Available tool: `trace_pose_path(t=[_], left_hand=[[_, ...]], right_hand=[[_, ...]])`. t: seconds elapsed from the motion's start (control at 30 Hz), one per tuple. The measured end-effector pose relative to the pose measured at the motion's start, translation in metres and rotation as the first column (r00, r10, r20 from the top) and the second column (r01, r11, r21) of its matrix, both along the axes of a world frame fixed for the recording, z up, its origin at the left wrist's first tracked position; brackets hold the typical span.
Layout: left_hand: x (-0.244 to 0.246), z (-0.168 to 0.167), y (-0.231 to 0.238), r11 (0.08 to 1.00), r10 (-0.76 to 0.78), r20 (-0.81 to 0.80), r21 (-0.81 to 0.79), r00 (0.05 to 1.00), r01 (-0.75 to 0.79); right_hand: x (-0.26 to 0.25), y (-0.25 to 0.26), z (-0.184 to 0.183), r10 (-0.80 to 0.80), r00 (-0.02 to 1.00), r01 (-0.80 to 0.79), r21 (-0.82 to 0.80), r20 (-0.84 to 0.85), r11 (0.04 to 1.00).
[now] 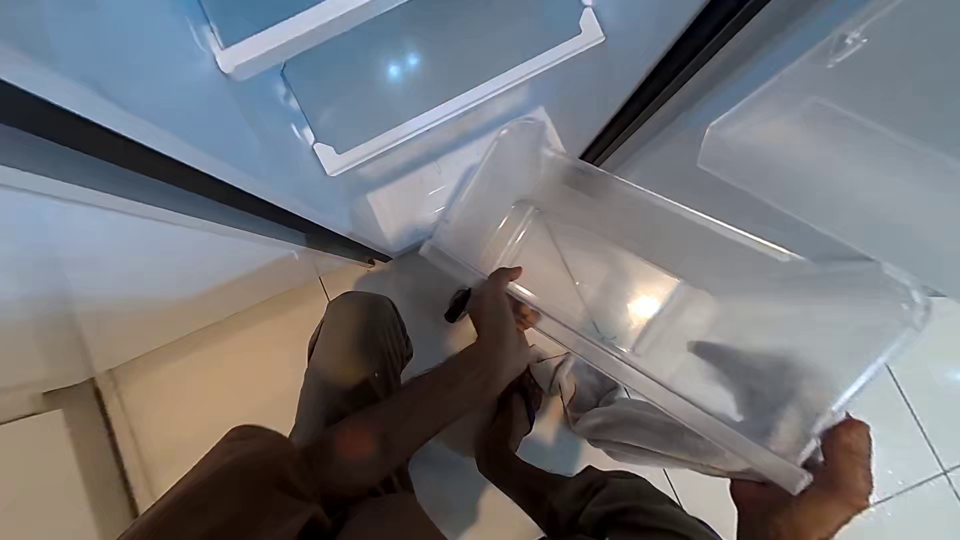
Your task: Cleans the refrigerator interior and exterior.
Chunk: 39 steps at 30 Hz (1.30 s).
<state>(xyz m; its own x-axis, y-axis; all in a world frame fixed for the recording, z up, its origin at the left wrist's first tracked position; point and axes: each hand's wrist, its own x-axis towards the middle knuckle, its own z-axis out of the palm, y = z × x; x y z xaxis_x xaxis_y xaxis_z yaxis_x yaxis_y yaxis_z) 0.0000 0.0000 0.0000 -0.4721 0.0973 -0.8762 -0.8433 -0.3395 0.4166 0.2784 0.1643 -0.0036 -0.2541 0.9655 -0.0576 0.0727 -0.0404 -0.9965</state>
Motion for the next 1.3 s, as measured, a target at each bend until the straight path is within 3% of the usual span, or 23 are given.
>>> trace_pose_path(t=[0.17, 0.43, 0.7, 0.83, 1.13, 1.3], left_hand=[[-0.024, 0.002, -0.019, 0.995, 0.093, 0.008, -0.032, 0.996, -0.093], [-0.036, -0.002, -0.049, 0.982, 0.182, -0.014, -0.043, 0.983, -0.183], [-0.022, 0.027, -0.065, 0.989, 0.139, 0.066, 0.038, 0.988, -0.142], [-0.028, 0.028, -0.071, 0.989, 0.141, 0.078, 0.037, 0.987, -0.144], [-0.04, 0.019, -0.084, 0.98, 0.198, 0.066, -0.015, 0.978, -0.197], [-0.047, 0.008, -0.067, 0.968, 0.251, 0.02, 0.008, 0.968, -0.251]], right_hand=[[-0.062, -0.003, 0.003, 0.012, 0.999, -0.011, -0.028, 0.048, 1.0], [-0.099, -0.012, -0.021, 0.061, 0.998, -0.061, -0.081, -0.004, 0.995], [-0.1, -0.018, 0.026, -0.012, 0.999, 0.011, 0.04, 0.035, 0.999], [-0.105, -0.017, 0.032, 0.024, 0.997, -0.03, 0.086, 0.08, 0.996], [-0.139, -0.023, 0.013, 0.025, 0.993, -0.034, 0.073, 0.116, 0.997], [-0.178, -0.006, -0.013, -0.02, 0.997, 0.026, -0.079, 0.068, 0.997]])
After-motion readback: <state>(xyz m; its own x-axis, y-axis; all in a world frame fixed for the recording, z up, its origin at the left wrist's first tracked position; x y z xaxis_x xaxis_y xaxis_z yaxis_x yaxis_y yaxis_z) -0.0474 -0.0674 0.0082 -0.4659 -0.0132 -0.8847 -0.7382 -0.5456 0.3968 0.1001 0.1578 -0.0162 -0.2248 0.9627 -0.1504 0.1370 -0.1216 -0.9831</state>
